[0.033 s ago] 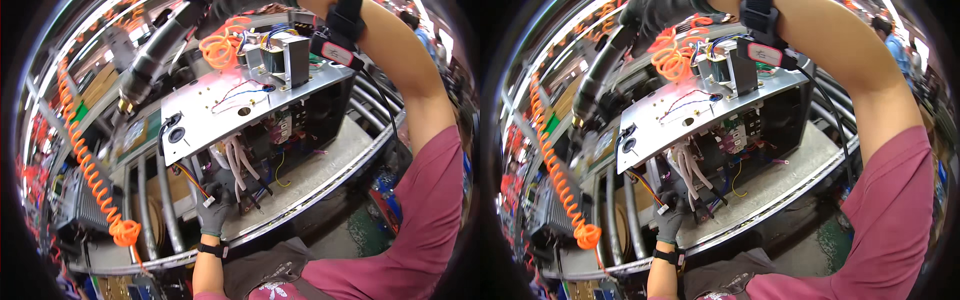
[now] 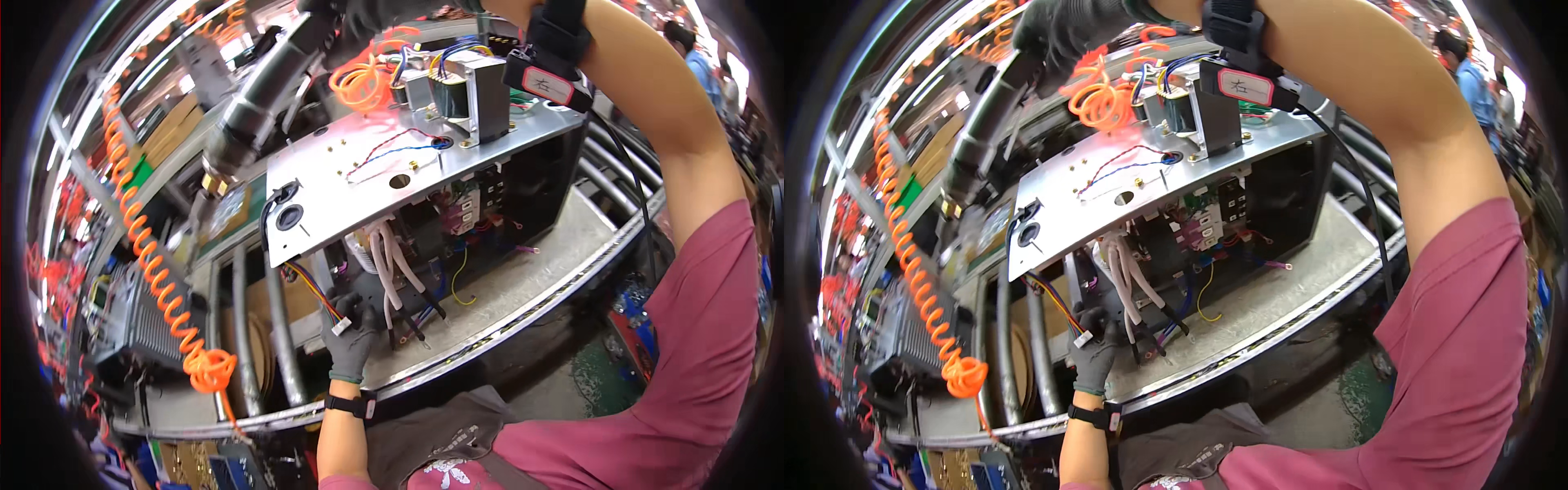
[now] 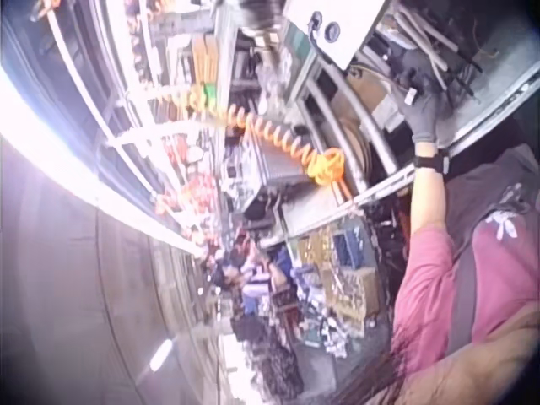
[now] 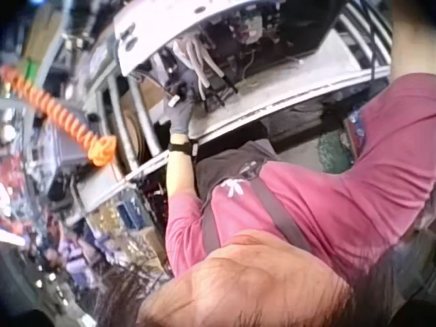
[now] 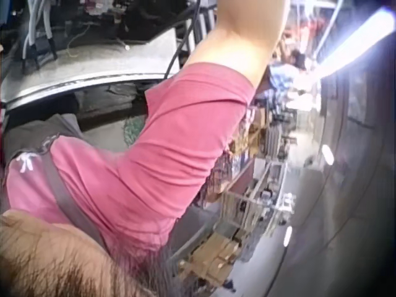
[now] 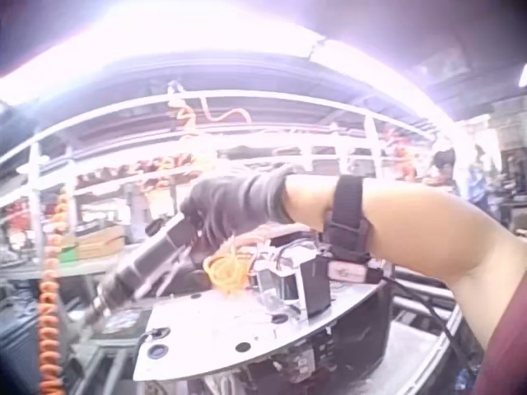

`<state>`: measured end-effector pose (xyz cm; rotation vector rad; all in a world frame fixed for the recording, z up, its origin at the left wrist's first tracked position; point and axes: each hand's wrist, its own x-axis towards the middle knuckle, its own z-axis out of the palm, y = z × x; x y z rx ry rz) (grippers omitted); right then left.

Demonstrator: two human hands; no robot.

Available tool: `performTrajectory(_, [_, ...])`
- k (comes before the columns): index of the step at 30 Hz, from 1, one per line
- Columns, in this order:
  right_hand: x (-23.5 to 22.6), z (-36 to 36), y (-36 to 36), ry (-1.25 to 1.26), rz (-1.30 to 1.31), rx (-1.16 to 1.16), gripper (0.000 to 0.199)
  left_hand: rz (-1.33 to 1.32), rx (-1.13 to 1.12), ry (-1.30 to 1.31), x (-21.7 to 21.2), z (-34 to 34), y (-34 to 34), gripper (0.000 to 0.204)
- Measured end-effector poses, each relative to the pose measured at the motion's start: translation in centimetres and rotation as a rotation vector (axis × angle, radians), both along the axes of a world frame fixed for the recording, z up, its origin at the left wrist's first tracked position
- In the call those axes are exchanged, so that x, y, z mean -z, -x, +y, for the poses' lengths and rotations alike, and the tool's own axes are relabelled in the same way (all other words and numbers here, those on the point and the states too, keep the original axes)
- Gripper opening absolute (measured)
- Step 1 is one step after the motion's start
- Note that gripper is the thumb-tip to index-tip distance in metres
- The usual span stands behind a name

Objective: Assembling the internal wiring and components of an electrical power unit chassis using a pneumatic screwdriver and hand tools on an assembly line.

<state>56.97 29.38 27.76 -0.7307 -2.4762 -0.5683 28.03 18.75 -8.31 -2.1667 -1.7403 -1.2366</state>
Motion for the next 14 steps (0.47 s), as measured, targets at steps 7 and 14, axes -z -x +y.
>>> performTrajectory(7, [1.0,3.1,-2.3,0.022,-0.148,-0.141,0.020,-0.014,-0.335,0.071,-1.8,-1.6,-3.5,0.052])
performTrajectory(14, [2.0,8.3,-0.2,-0.063,-0.408,-0.109,0.020,-0.043,-0.482,0.255,-3.8,-2.5,-4.7,0.062])
